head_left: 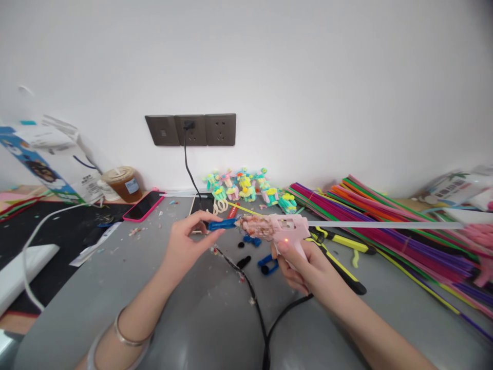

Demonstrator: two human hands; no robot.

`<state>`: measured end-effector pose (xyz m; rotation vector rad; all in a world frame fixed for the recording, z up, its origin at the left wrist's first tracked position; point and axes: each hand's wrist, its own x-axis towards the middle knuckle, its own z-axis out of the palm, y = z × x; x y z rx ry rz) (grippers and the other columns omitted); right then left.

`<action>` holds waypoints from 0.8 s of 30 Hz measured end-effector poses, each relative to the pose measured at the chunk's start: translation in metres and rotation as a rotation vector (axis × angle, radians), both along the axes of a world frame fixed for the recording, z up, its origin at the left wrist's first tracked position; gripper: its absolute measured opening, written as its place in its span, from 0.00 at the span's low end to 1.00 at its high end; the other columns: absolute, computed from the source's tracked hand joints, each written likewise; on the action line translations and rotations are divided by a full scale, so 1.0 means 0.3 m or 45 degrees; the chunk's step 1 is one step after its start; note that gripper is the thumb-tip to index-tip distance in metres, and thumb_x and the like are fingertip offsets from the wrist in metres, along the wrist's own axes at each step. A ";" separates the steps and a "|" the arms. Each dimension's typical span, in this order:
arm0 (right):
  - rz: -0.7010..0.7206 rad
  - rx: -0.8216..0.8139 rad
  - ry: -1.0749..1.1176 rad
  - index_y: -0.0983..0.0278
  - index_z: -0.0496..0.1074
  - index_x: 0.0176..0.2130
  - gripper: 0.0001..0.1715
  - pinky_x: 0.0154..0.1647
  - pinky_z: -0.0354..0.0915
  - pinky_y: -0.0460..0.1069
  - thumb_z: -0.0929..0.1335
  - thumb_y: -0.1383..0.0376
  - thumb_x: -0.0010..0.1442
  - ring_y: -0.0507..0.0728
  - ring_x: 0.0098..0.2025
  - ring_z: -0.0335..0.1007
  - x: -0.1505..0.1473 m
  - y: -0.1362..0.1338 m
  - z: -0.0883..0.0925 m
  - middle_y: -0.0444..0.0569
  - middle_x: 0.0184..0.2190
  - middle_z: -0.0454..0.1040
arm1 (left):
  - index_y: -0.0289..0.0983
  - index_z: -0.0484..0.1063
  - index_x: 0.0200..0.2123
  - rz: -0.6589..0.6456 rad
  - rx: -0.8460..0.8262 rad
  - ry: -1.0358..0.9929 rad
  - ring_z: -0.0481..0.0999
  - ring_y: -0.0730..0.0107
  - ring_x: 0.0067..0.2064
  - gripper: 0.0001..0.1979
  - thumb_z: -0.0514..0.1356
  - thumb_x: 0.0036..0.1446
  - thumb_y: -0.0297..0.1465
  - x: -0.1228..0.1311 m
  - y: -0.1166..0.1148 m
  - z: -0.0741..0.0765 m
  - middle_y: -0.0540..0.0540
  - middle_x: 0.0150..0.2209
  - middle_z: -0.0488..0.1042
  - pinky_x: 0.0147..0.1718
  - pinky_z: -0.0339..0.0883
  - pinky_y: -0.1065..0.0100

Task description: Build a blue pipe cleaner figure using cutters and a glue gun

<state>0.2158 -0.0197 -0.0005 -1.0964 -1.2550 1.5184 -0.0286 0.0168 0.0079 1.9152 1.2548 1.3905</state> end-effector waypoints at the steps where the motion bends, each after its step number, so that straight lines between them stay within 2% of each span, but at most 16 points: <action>1: 0.012 -0.003 -0.010 0.63 0.64 0.26 0.33 0.10 0.41 0.42 0.69 0.36 0.52 0.43 0.12 0.40 0.000 0.000 0.006 0.32 0.12 0.51 | 0.38 0.80 0.35 0.002 -0.003 -0.005 0.75 0.69 0.32 0.06 0.68 0.52 0.32 0.000 0.000 0.000 0.47 0.32 0.80 0.32 0.70 0.70; 6: 0.027 -0.013 -0.055 0.62 0.62 0.25 0.35 0.11 0.44 0.42 0.69 0.34 0.50 0.44 0.12 0.41 0.000 -0.001 0.036 0.32 0.12 0.50 | 0.38 0.80 0.35 0.012 -0.006 -0.036 0.75 0.70 0.32 0.06 0.68 0.52 0.31 -0.004 0.003 0.000 0.48 0.32 0.79 0.32 0.70 0.71; 15: -0.077 0.042 -0.087 0.60 0.57 0.23 0.34 0.11 0.43 0.42 0.69 0.36 0.51 0.44 0.12 0.42 -0.004 0.009 0.006 0.33 0.12 0.51 | 0.39 0.79 0.35 -0.015 0.007 -0.060 0.75 0.71 0.32 0.05 0.67 0.52 0.30 -0.012 0.005 -0.003 0.48 0.32 0.79 0.31 0.70 0.72; 19: -0.087 -0.002 -0.029 0.63 0.65 0.31 0.33 0.12 0.44 0.42 0.70 0.36 0.50 0.44 0.12 0.43 0.000 0.009 0.021 0.32 0.13 0.52 | 0.38 0.79 0.35 -0.018 -0.006 -0.073 0.74 0.71 0.31 0.05 0.68 0.52 0.30 -0.012 0.005 -0.002 0.48 0.32 0.79 0.31 0.70 0.72; 24: -0.026 -0.021 0.161 0.67 0.70 0.41 0.32 0.14 0.41 0.42 0.68 0.41 0.58 0.43 0.12 0.40 0.003 -0.009 0.043 0.31 0.13 0.51 | 0.38 0.79 0.35 -0.053 -0.053 -0.085 0.74 0.72 0.31 0.06 0.68 0.52 0.30 -0.010 0.009 -0.009 0.48 0.32 0.78 0.30 0.70 0.73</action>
